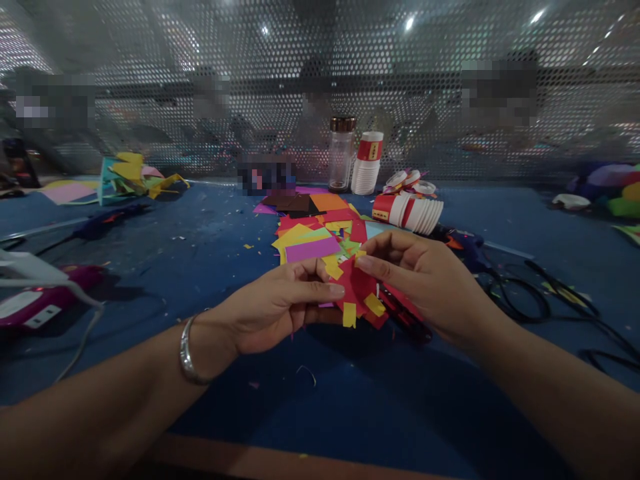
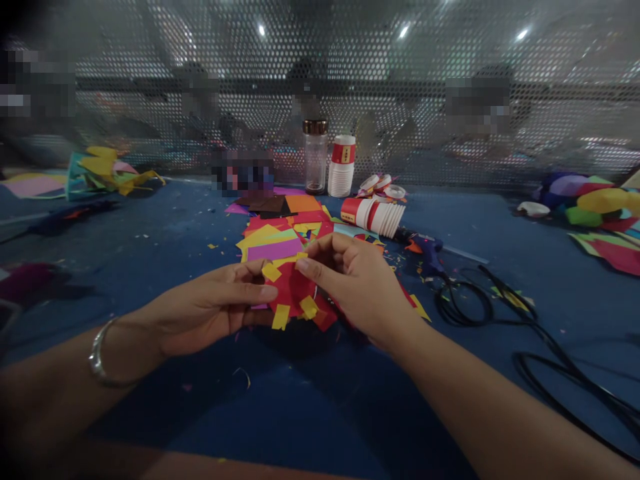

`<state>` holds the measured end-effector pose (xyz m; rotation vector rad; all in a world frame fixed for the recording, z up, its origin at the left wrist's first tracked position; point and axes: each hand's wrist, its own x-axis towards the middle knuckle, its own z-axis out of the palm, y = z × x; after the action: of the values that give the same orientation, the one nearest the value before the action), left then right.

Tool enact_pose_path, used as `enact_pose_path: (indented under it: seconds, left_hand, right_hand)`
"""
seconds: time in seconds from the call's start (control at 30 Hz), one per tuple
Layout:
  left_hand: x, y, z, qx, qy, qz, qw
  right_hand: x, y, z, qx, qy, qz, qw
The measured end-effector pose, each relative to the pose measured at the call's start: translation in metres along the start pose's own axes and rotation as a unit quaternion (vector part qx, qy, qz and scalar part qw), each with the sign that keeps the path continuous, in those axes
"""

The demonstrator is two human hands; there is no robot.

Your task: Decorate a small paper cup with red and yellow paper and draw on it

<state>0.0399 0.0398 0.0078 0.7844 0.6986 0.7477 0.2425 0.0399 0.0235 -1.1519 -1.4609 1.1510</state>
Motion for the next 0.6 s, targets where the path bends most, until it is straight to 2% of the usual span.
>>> enact_pose_path:
  seconds: [0.33, 0.5, 0.6]
  left_hand:
    - [0.000, 0.007, -0.007, 0.050, -0.027, 0.004, 0.998]
    - [-0.001, 0.016, -0.014, 0.062, -0.005, 0.039, 0.997]
    - [-0.001, 0.015, -0.012, 0.066, -0.008, 0.038, 0.997]
  right_hand:
    - [-0.001, 0.001, -0.002, 0.026, 0.000, 0.004, 1.000]
    - [-0.001, 0.001, -0.003, 0.026, 0.034, 0.012, 0.999]
    - [0.000, -0.001, -0.002, 0.015, 0.038, 0.005, 0.999]
